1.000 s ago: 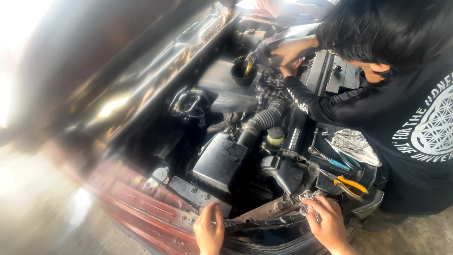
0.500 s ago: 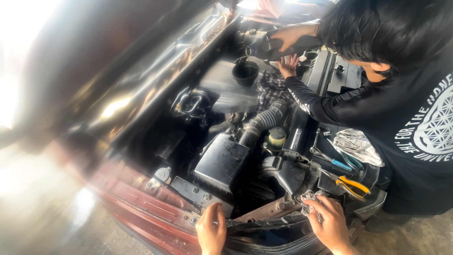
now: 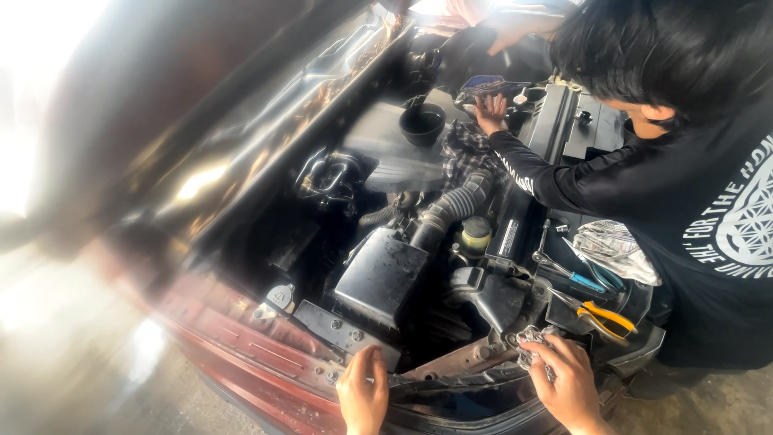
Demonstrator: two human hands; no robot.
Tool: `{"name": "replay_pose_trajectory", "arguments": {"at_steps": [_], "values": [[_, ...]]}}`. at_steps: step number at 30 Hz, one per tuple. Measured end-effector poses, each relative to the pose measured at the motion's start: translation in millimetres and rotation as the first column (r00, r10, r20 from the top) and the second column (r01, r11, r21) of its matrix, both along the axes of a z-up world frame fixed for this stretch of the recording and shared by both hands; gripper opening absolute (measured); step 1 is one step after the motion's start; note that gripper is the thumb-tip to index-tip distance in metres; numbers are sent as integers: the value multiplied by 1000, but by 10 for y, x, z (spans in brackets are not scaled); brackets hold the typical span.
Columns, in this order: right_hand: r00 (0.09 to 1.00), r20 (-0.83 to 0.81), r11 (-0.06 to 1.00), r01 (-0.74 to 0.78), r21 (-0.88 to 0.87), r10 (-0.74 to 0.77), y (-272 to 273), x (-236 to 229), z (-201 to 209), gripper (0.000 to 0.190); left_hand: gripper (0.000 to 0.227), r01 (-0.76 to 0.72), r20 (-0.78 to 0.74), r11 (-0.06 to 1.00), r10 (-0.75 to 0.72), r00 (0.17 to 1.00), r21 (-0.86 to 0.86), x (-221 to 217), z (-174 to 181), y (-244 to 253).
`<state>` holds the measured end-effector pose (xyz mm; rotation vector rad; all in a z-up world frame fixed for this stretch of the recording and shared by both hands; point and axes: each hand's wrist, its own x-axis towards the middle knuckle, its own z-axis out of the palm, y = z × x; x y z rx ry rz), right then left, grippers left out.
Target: Pouring new engine oil into the vehicle and wiping the engine bay.
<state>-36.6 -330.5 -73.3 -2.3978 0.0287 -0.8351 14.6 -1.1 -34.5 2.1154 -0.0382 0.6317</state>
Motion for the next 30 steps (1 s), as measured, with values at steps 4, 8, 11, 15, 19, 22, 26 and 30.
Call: {"name": "replay_pose_trajectory", "arguments": {"at_steps": [4,8,11,15,19,22,26,30], "values": [[1000,-15,1000,-6,9,6,-8,1,-20,25,14,3,12,1000,-3,1000,-2,-6,-5,8],[1000,3,1000,0,9,0,-16,4,-50,24,14,-2,17,1000,2,1000,-10,-12,7,5],[1000,14,1000,2,4,-2,-39,4,-95,25,14,0,21,1000,0,1000,-19,-10,-11,2],[1000,-3,999,-30,21,30,-68,24,-86,27,12,-34,41,999,35,999,-23,52,-107,1],[1000,-14,1000,19,-19,-19,-177,84,-441,28,11,18,134,999,-23,991,39,114,-259,68],[999,-45,1000,21,-4,-21,-188,96,-445,27,13,67,147,996,-75,986,58,137,-280,80],[999,-35,1000,8,18,-8,-145,77,-317,27,13,54,23,999,-54,998,-10,126,-221,61],[1000,24,1000,-18,11,18,-63,36,-98,27,12,23,30,1000,-23,999,-9,58,-66,4]]}}
